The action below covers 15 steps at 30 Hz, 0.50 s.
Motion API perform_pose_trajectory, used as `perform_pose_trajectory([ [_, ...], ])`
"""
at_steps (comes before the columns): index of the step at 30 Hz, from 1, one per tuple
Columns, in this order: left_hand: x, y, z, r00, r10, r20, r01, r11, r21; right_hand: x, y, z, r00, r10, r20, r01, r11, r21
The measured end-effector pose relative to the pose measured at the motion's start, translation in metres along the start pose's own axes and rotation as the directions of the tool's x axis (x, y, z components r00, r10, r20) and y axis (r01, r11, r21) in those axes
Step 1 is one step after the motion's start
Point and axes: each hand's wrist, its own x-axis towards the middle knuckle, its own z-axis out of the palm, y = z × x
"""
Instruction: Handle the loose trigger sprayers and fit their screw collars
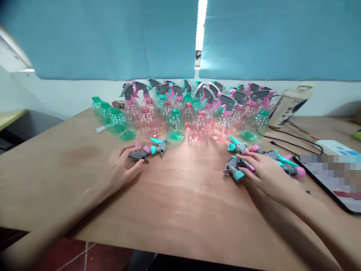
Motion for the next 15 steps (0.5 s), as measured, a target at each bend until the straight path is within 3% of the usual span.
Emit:
perform_pose_trajectory([
  [3, 0.004, -0.007, 0.003, 0.992, -0.083, 0.098, 0.076, 0.994, 0.075, 0.010, -0.018, -0.008, 0.999, -0.027, -0.041, 0.027, 0.999, 0.019],
  [7, 0.021, 0.008, 0.013, 0.986, -0.096, 0.136, 0.071, 0.982, 0.176, 0.040, -0.078, -0.010, 0.993, -0.116, -0.035, 0.119, 0.985, 0.125],
  [11, 0.037, 0.020, 0.023, 0.980, -0.125, 0.154, 0.089, 0.972, 0.219, 0.083, -0.143, 0.006, 0.951, -0.308, 0.025, 0.291, 0.918, 0.269],
  [15, 0.030, 0.022, 0.020, 0.975, -0.084, 0.205, 0.041, 0.978, 0.206, 0.125, -0.177, 0.026, 0.919, -0.391, -0.049, 0.384, 0.858, 0.341],
])
